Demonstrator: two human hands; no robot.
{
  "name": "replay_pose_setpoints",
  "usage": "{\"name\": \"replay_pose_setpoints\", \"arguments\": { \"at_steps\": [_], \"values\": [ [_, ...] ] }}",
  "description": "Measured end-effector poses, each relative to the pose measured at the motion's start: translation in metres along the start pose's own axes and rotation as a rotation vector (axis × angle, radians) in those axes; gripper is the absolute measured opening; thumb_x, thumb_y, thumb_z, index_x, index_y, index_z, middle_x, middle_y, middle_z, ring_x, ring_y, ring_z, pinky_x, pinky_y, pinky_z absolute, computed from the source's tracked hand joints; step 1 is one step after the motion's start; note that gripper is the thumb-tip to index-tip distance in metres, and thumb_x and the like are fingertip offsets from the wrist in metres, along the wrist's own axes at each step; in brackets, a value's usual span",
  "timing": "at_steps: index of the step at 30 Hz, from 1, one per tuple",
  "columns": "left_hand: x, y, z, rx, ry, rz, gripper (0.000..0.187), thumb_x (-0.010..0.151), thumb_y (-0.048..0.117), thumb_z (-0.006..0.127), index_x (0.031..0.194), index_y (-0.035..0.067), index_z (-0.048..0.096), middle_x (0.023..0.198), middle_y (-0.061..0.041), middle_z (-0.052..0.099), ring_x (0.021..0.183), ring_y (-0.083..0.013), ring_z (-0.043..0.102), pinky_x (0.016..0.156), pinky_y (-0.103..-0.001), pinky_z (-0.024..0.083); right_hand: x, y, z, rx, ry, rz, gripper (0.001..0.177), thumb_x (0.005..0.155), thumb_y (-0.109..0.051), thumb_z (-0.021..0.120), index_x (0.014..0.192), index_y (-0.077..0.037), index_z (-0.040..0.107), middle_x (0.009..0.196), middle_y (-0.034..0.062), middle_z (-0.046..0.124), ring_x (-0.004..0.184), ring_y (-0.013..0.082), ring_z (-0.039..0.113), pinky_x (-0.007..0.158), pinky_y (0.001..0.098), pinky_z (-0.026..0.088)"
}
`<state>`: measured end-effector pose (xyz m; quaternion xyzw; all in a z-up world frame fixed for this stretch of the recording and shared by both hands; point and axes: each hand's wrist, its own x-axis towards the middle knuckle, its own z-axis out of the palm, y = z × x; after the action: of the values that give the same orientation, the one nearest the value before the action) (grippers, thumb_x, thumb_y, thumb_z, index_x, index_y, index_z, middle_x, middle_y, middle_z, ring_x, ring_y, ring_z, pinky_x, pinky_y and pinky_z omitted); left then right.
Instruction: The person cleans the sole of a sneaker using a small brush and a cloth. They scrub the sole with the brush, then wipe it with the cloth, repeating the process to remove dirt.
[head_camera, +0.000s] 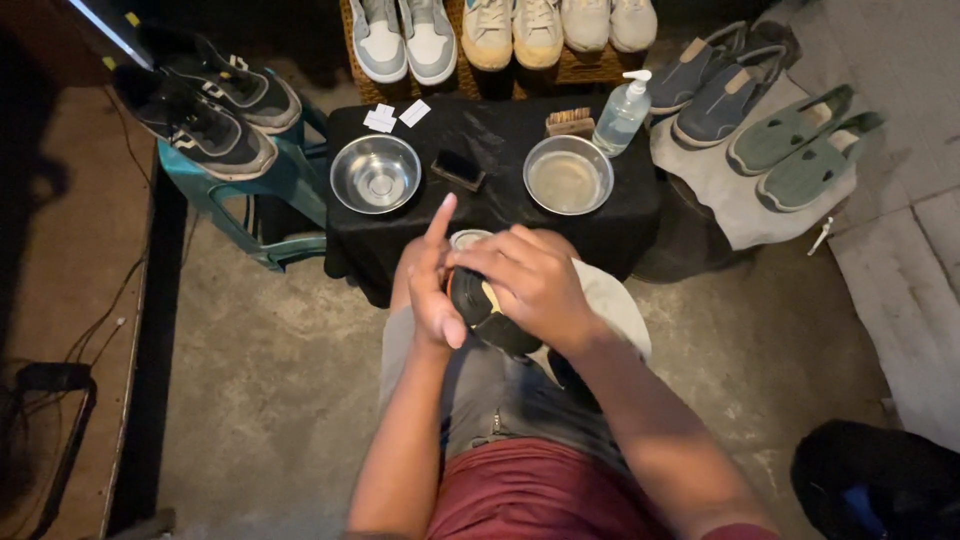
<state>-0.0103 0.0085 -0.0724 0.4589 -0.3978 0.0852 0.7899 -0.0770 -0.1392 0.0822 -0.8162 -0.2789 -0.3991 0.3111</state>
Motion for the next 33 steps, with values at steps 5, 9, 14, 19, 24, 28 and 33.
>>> {"name": "replay_pose_setpoints", "arguments": {
  "at_steps": [5, 9, 14, 19, 24, 28, 33],
  "values": [
    [0.01, -0.021, -0.019, -0.283, -0.263, 0.094, 0.156, 0.059, 0.045, 0.096, 0.154, -0.017, -0.01, 0.114, -0.033, 0.068, 0.097, -0.0299, 0.072, 0.089, -0.04, 0.058, -0.039, 0.018, -0.013, 0.004, -0.09, 0.132, 0.031, 0.095, 0.003, 0.057, 0.111, -0.013, 0.078, 0.096, 0.007, 0.072, 0.09, 0.028, 0.071, 0.086, 0.0381, 0.057],
    [0.031, 0.016, -0.01, -0.244, -0.183, 0.078, 0.134, 0.069, 0.049, 0.09, 0.153, -0.021, 0.011, 0.095, -0.027, 0.072, 0.083, -0.0228, 0.073, 0.075, -0.03, 0.058, -0.094, 0.031, -0.034, 0.095, -0.122, 0.425, 0.019, 0.093, -0.005, 0.069, 0.104, -0.015, 0.082, 0.086, 0.005, 0.074, 0.078, 0.0287, 0.073, 0.078, 0.0368, 0.059],
    [0.014, 0.003, -0.014, -0.147, -0.273, 0.024, 0.143, 0.063, 0.063, 0.086, 0.154, -0.018, 0.01, 0.115, -0.025, 0.07, 0.098, -0.0232, 0.072, 0.088, -0.033, 0.058, -0.072, 0.014, -0.039, 0.098, 0.03, 0.513, 0.014, 0.09, -0.013, 0.08, 0.104, -0.013, 0.08, 0.091, 0.0071, 0.077, 0.086, 0.0285, 0.074, 0.081, 0.0392, 0.057],
    [0.026, 0.022, 0.008, -0.046, -0.184, 0.059, 0.147, 0.063, 0.067, 0.086, 0.151, -0.023, 0.011, 0.114, -0.023, 0.073, 0.098, -0.0253, 0.072, 0.094, -0.034, 0.057, -0.03, 0.001, -0.013, 0.057, 0.029, 0.142, 0.018, 0.1, -0.007, 0.065, 0.107, -0.015, 0.08, 0.095, 0.0032, 0.074, 0.085, 0.0266, 0.071, 0.082, 0.0365, 0.059],
    [0.031, 0.046, 0.024, 0.233, 0.08, 0.072, 0.137, 0.07, 0.092, 0.056, 0.148, -0.019, 0.036, 0.093, -0.012, 0.079, 0.071, -0.0091, 0.067, 0.068, -0.022, 0.053, -0.052, -0.002, -0.04, 0.035, -0.308, 0.146, 0.034, 0.101, -0.004, 0.05, 0.124, -0.014, 0.073, 0.083, 0.0089, 0.065, 0.075, 0.0331, 0.068, 0.067, 0.0427, 0.058],
    [0.018, 0.039, 0.015, 0.233, 0.129, -0.009, 0.135, 0.075, 0.093, 0.049, 0.152, -0.016, 0.031, 0.097, -0.012, 0.079, 0.081, -0.0109, 0.072, 0.075, -0.021, 0.056, -0.08, 0.002, -0.068, 0.006, -0.424, 0.182, 0.031, 0.096, 0.003, 0.057, 0.119, -0.009, 0.073, 0.083, 0.0109, 0.068, 0.075, 0.0321, 0.07, 0.065, 0.0406, 0.058],
    [0.025, 0.036, 0.021, 0.174, 0.105, -0.008, 0.138, 0.074, 0.095, 0.046, 0.151, -0.018, 0.029, 0.096, -0.016, 0.079, 0.081, -0.0131, 0.073, 0.076, -0.022, 0.056, -0.094, 0.008, -0.076, 0.154, -0.217, 0.451, 0.013, 0.091, -0.013, 0.075, 0.102, -0.014, 0.081, 0.085, 0.0051, 0.074, 0.072, 0.026, 0.07, 0.067, 0.0363, 0.056]
  ]
}}
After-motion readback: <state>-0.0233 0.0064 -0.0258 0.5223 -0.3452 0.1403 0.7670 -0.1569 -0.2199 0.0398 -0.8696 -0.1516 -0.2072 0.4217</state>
